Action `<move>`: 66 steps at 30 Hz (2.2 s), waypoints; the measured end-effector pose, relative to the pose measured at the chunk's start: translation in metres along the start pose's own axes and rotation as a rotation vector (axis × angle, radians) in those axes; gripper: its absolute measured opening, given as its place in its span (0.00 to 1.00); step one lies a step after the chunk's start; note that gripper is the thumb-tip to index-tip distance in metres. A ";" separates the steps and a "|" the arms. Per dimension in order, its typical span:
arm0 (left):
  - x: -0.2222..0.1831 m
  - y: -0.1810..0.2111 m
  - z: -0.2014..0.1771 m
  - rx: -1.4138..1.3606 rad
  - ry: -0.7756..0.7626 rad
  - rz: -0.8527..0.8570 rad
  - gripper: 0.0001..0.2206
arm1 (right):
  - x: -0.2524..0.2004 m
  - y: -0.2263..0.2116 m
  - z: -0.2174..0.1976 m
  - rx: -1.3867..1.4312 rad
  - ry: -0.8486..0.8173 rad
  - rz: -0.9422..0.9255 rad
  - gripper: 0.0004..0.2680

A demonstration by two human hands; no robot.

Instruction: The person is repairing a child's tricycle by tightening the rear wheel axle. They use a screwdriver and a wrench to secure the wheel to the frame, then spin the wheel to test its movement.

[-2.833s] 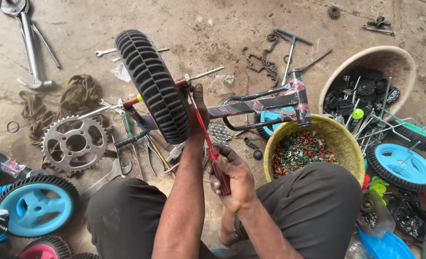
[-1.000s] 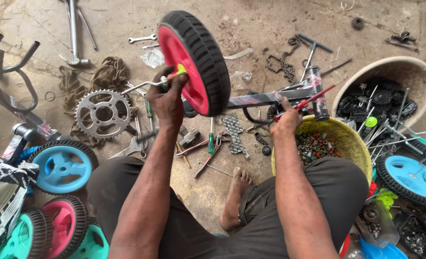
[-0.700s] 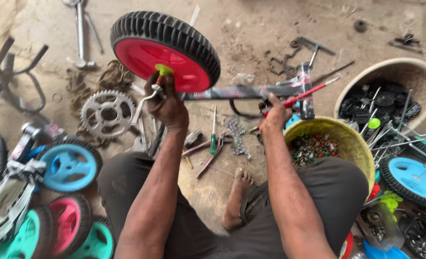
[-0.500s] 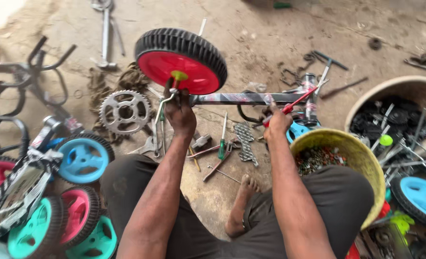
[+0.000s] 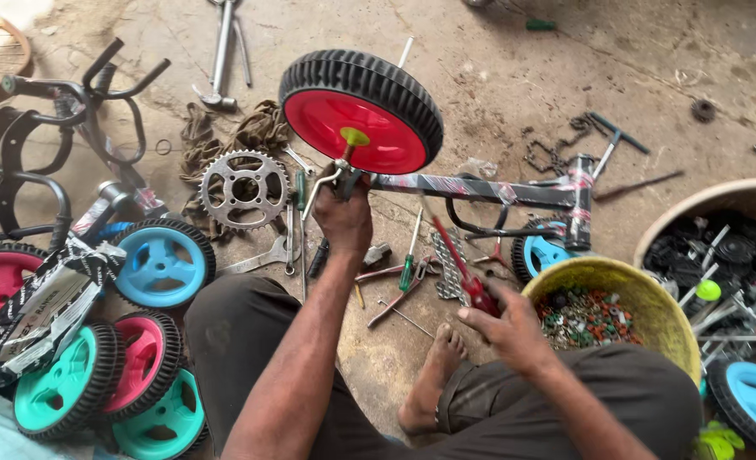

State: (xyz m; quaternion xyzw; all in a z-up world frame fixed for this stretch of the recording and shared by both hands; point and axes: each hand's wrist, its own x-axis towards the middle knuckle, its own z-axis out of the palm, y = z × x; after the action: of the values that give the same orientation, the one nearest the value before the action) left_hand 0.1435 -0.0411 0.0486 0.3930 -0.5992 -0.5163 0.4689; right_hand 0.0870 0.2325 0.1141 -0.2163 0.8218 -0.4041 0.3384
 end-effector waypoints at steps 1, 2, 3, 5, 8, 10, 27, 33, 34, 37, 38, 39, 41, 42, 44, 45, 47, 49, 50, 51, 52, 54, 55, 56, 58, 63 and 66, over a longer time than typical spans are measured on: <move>0.001 0.000 0.002 -0.096 -0.001 -0.006 0.14 | 0.007 -0.002 -0.007 -0.096 -0.030 -0.135 0.23; 0.001 0.000 0.003 -0.167 0.017 -0.015 0.14 | 0.019 -0.004 -0.011 -0.214 -0.018 -0.211 0.22; 0.001 -0.001 0.004 -0.238 0.035 -0.024 0.14 | 0.034 -0.006 -0.017 -0.333 -0.003 -0.289 0.21; 0.002 0.000 0.007 -0.286 0.051 -0.004 0.13 | 0.056 -0.006 -0.023 -0.438 0.061 -0.517 0.20; 0.004 0.000 0.007 -0.145 0.045 0.081 0.11 | 0.082 -0.004 -0.025 -0.454 0.142 -0.798 0.21; 0.004 -0.002 0.004 0.055 0.036 0.139 0.09 | 0.092 0.001 -0.020 -0.544 0.109 -0.754 0.20; 0.009 -0.023 0.004 -0.055 -0.017 0.194 0.05 | 0.096 0.003 -0.003 -0.391 0.180 -1.037 0.19; 0.009 -0.017 0.004 -0.039 -0.002 0.229 0.04 | 0.094 0.004 0.000 -0.565 0.364 -1.142 0.18; 0.009 -0.016 0.005 -0.056 -0.005 0.227 0.03 | 0.093 0.003 0.001 -0.627 0.440 -1.184 0.17; 0.010 -0.013 0.006 0.001 0.017 0.187 0.04 | 0.092 0.001 0.003 -0.660 0.469 -1.180 0.16; 0.009 -0.013 0.006 0.012 0.019 0.191 0.04 | 0.092 0.000 0.003 -0.630 0.447 -1.181 0.16; 0.009 -0.013 0.006 0.024 0.021 0.195 0.05 | 0.093 -0.001 0.003 -0.599 0.425 -1.183 0.16; 0.010 -0.015 0.007 -0.022 0.008 0.178 0.04 | 0.094 -0.002 0.002 -0.549 0.378 -1.170 0.16; 0.008 -0.017 0.006 -0.079 -0.007 0.154 0.03 | 0.094 -0.002 0.001 -0.530 0.352 -1.155 0.16; 0.008 -0.020 0.006 -0.123 -0.030 0.133 0.04 | 0.095 -0.003 -0.003 -0.498 0.328 -1.150 0.16; 0.009 -0.021 0.005 -0.111 -0.038 0.136 0.04 | 0.096 -0.003 -0.005 -0.486 0.330 -1.160 0.17; 0.010 -0.023 0.006 -0.196 -0.067 0.132 0.05 | 0.096 -0.002 -0.009 -0.500 0.348 -1.187 0.17; 0.010 -0.025 0.006 -0.389 -0.106 0.115 0.05 | 0.097 0.000 -0.010 -0.551 0.376 -1.217 0.18; 0.010 -0.026 0.005 -0.334 -0.100 0.127 0.05 | 0.097 0.001 -0.010 -0.558 0.375 -1.223 0.19; 0.010 -0.027 0.005 -0.279 -0.094 0.138 0.04 | 0.098 0.002 -0.010 -0.565 0.373 -1.229 0.19; 0.010 -0.029 0.004 -0.225 -0.087 0.149 0.04 | 0.099 0.003 -0.010 -0.572 0.372 -1.235 0.20; 0.010 -0.031 0.003 -0.246 -0.099 0.137 0.04 | 0.101 0.006 -0.010 -0.587 0.387 -1.236 0.20; 0.010 -0.032 0.003 -0.256 -0.105 0.132 0.04 | 0.102 0.008 -0.010 -0.594 0.395 -1.236 0.21; 0.010 -0.033 0.003 -0.289 -0.113 0.126 0.04 | 0.103 0.009 -0.010 -0.603 0.403 -1.247 0.21; 0.009 -0.035 0.002 -0.356 -0.128 0.114 0.04 | 0.102 0.012 -0.010 -0.622 0.419 -1.267 0.21; 0.010 -0.037 0.000 -0.274 -0.111 0.149 0.05 | 0.102 0.013 -0.008 -0.651 0.424 -1.255 0.21; 0.010 -0.036 0.001 -0.371 -0.121 0.107 0.07 | 0.104 0.012 -0.011 -0.486 0.309 -1.185 0.20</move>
State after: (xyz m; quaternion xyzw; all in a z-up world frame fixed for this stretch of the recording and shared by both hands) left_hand 0.1394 -0.0560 0.0149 0.2358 -0.5408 -0.6149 0.5233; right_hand 0.0074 0.1800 0.0694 -0.6418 0.6707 -0.3514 -0.1215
